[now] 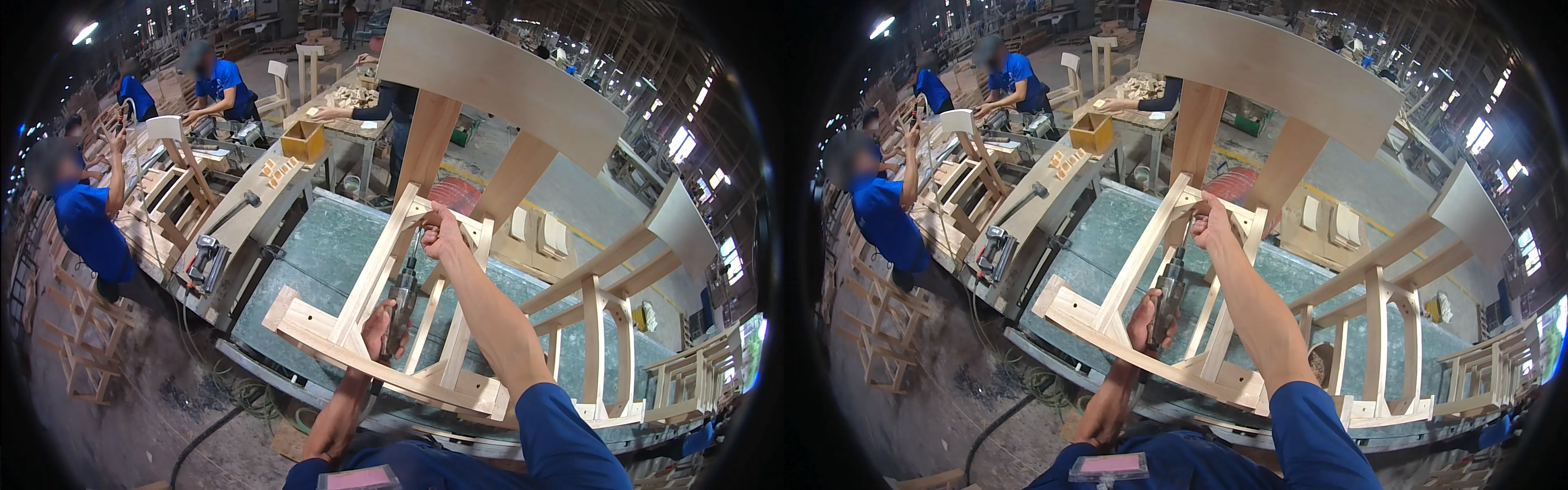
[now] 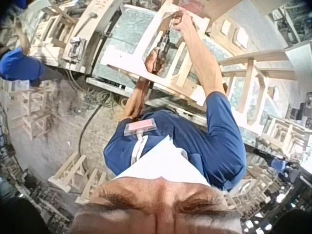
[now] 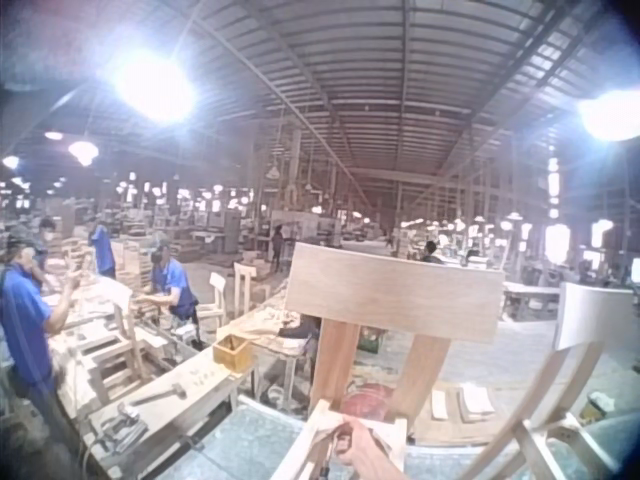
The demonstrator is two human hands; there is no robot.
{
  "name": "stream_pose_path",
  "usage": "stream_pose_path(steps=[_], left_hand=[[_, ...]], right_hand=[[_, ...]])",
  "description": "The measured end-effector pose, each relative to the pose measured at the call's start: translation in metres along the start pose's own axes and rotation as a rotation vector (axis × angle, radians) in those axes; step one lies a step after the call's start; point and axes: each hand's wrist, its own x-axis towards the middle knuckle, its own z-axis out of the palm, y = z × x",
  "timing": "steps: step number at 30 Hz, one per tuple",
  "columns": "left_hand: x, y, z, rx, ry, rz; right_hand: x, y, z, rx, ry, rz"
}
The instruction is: The person assembles a wooden chair frame on a workbench in a factory. They use a pneumatic drill to drive screws into pre-drilled holes, joining the legs and backrest supports. The person repeatedly repositions the chair frame to access different screw points and continues fastening components until the frame is secured.
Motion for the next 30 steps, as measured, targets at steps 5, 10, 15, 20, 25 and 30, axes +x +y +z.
stream_pose_path(steps=[5, 10, 15, 20, 25, 30], left_hand=[[0.005, 0.005, 0.005, -0.025, 0.069, -0.026], [0.004, 0.009, 0.014, -0.023, 0.123, -0.032], [0.007, 0.012, 0.013, 0.002, 0.134, -0.036], [0.008, 0.008, 0.011, 0.008, 0.150, -0.024], [0.010, 0.009, 0.012, -0.026, 0.117, -0.043], [0.013, 0.010, 0.011, -0.020, 0.113, -0.050]], right_hand=[[-0.001, 0.000, -0.001, 0.002, -0.018, 0.002], [-0.001, -0.002, -0.003, 0.026, -0.030, 0.016], [-0.002, 0.000, 0.000, 0.026, -0.003, -0.006], [-0.003, 0.002, -0.001, 0.036, 0.021, -0.022], [-0.004, 0.001, 0.000, 0.023, 0.016, -0.013], [-0.001, 0.004, 0.000, 0.023, 0.001, -0.039]])
